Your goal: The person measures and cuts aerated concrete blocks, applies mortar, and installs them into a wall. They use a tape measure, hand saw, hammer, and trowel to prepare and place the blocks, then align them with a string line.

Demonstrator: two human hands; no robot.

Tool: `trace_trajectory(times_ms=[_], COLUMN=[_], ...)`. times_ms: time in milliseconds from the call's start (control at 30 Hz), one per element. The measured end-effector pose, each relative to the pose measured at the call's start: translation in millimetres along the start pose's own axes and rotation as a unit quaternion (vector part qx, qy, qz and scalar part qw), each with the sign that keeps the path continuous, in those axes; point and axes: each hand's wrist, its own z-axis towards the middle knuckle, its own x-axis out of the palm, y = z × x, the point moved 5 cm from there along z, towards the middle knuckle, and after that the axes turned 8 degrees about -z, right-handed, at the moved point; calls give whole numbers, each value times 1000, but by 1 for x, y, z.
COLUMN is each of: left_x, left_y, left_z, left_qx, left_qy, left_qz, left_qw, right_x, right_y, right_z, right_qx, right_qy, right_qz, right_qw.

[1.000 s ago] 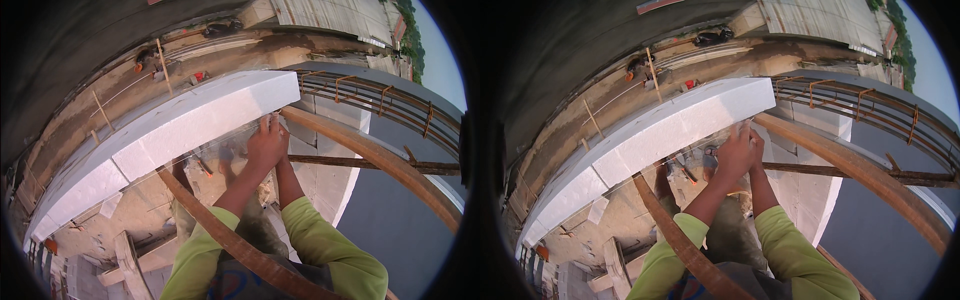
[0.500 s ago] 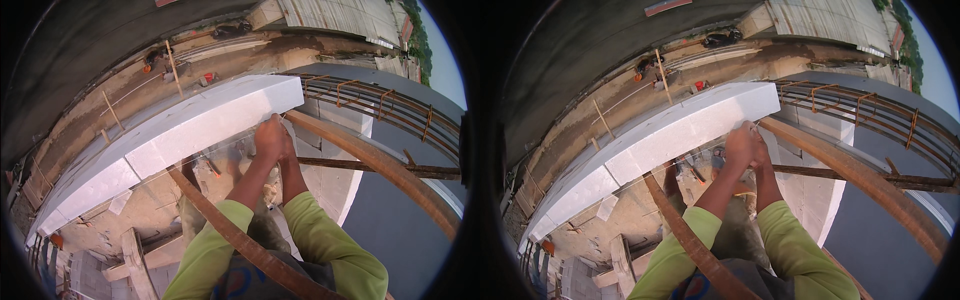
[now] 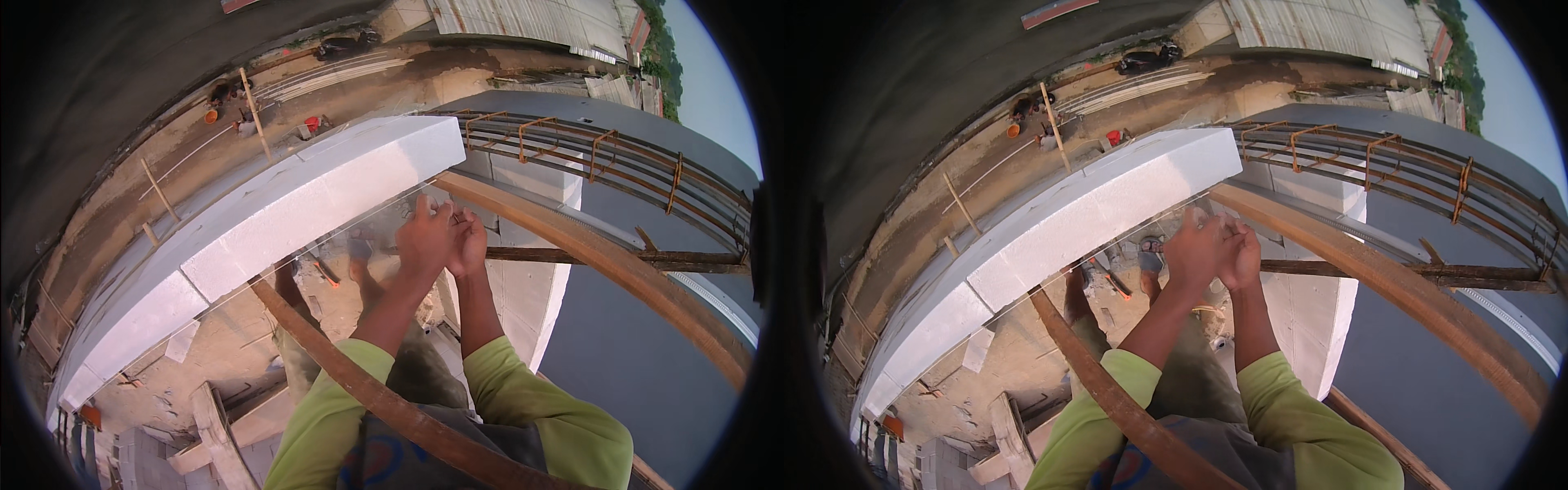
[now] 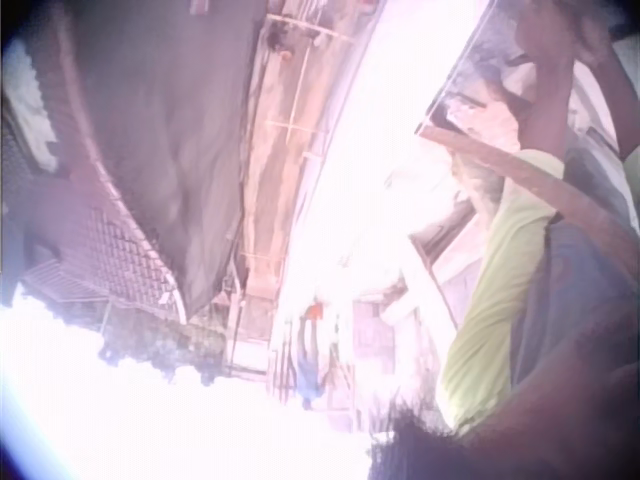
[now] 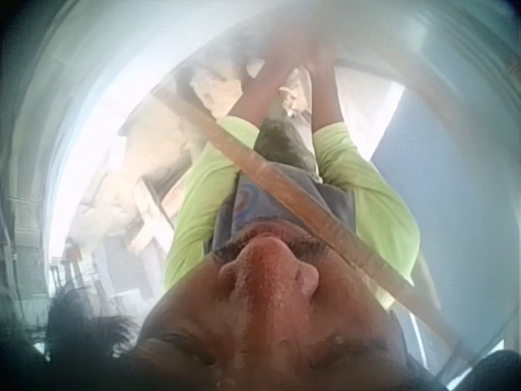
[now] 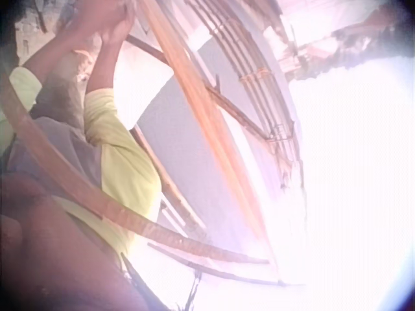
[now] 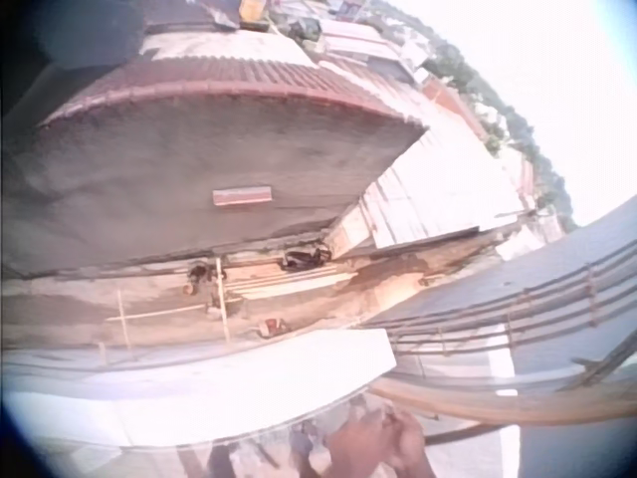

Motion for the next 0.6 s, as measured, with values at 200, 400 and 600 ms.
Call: trace_trajectory(times_ms=[200, 400, 600], left_x=[22, 29, 23], left_y=[13, 41, 64], left_z=[-31, -33, 6], left_qx=[-76, -137, -301], left_qy=[96, 24, -40], left_qz=[-35, -255, -481], left_qw=[992, 957, 822], right_x=[-39, -76, -47], right_y=[12, 50, 82], right_z=[9, 33, 49], right_qx=[-11, -98, -134], right_qy=[-47, -107, -143], right_qz=[-41, -122, -211], right_qw=[998, 982, 958])
